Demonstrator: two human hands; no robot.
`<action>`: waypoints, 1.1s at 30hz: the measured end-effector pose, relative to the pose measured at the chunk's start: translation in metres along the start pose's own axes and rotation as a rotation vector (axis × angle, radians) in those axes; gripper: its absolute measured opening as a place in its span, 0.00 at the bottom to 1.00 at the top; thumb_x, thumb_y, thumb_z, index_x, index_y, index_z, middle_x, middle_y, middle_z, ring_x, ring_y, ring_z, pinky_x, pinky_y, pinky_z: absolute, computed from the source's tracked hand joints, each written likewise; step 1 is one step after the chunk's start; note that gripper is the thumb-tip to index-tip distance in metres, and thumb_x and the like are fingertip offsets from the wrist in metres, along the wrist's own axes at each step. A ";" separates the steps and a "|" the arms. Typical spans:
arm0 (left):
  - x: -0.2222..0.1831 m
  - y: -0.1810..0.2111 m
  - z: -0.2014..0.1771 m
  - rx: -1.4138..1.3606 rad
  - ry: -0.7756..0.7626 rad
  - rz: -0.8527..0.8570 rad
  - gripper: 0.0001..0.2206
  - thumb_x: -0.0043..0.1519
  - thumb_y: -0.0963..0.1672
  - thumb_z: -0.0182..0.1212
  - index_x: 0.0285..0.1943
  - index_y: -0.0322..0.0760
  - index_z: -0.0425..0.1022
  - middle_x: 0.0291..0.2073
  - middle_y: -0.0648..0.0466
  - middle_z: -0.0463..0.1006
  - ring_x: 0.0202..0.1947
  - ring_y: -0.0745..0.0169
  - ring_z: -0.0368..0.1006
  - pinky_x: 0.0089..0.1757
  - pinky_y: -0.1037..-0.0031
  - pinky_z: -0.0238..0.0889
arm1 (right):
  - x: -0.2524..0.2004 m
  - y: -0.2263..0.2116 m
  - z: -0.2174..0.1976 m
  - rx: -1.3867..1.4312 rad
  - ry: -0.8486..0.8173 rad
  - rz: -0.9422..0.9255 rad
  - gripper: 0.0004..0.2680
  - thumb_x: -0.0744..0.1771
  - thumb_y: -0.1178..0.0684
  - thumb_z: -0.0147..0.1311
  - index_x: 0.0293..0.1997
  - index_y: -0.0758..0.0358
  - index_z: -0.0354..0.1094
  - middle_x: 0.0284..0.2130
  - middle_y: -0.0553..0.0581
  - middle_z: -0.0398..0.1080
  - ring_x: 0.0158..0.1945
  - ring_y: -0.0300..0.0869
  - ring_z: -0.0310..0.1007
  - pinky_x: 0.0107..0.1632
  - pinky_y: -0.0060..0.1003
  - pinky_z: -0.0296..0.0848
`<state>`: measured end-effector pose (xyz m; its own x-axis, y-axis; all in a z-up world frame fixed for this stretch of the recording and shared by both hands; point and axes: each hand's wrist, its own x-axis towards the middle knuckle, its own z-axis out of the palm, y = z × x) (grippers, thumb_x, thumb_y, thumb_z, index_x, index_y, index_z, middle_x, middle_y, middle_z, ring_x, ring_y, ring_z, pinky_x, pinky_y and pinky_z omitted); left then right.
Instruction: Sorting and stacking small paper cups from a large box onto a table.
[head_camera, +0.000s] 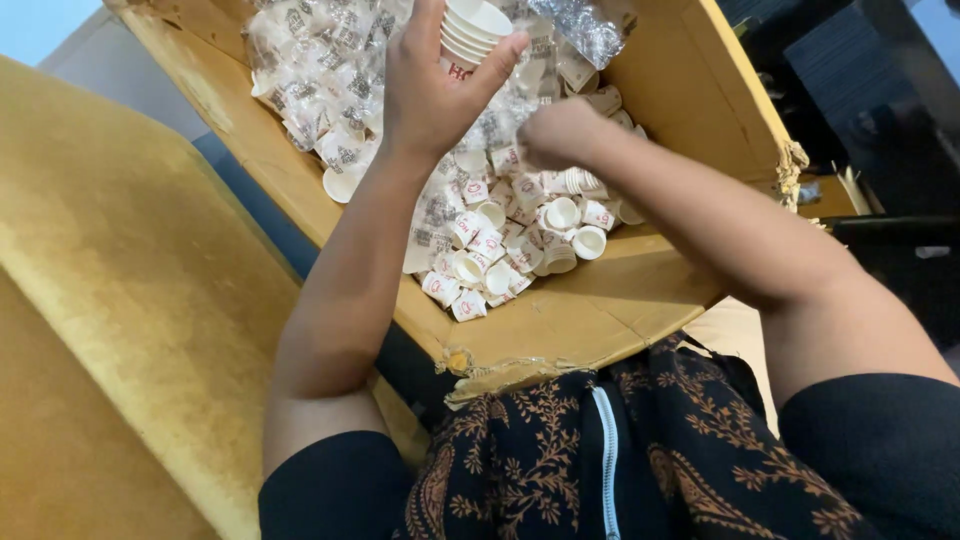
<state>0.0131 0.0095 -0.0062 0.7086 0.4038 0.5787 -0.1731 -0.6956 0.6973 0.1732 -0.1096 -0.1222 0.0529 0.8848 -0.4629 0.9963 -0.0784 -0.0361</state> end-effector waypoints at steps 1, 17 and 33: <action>0.001 -0.005 0.003 0.010 -0.024 0.014 0.20 0.70 0.49 0.73 0.60 0.34 0.68 0.45 0.46 0.85 0.46 0.54 0.86 0.48 0.68 0.79 | -0.015 0.011 -0.023 0.005 -0.053 0.061 0.10 0.67 0.47 0.48 0.45 0.54 0.77 0.40 0.59 0.79 0.43 0.53 0.79 0.45 0.52 0.78; -0.007 0.003 0.006 0.146 -0.307 -0.048 0.30 0.63 0.49 0.74 0.72 0.42 0.63 0.45 0.43 0.83 0.42 0.47 0.84 0.43 0.62 0.76 | -0.076 0.008 -0.049 1.310 0.799 -0.493 0.17 0.79 0.41 0.37 0.54 0.68 0.64 0.39 0.50 0.68 0.39 0.34 0.67 0.43 0.31 0.71; -0.003 0.015 0.019 -0.023 -0.318 0.073 0.22 0.65 0.52 0.73 0.62 0.46 0.69 0.50 0.49 0.82 0.46 0.49 0.84 0.47 0.64 0.76 | -0.005 -0.007 0.165 -0.090 -0.293 -0.199 0.10 0.68 0.50 0.52 0.49 0.60 0.76 0.47 0.58 0.76 0.50 0.52 0.78 0.49 0.49 0.76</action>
<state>0.0213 -0.0130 -0.0051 0.8711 0.1451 0.4691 -0.2442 -0.7007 0.6703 0.1547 -0.1895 -0.2656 -0.1511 0.7084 -0.6894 0.9878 0.1341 -0.0787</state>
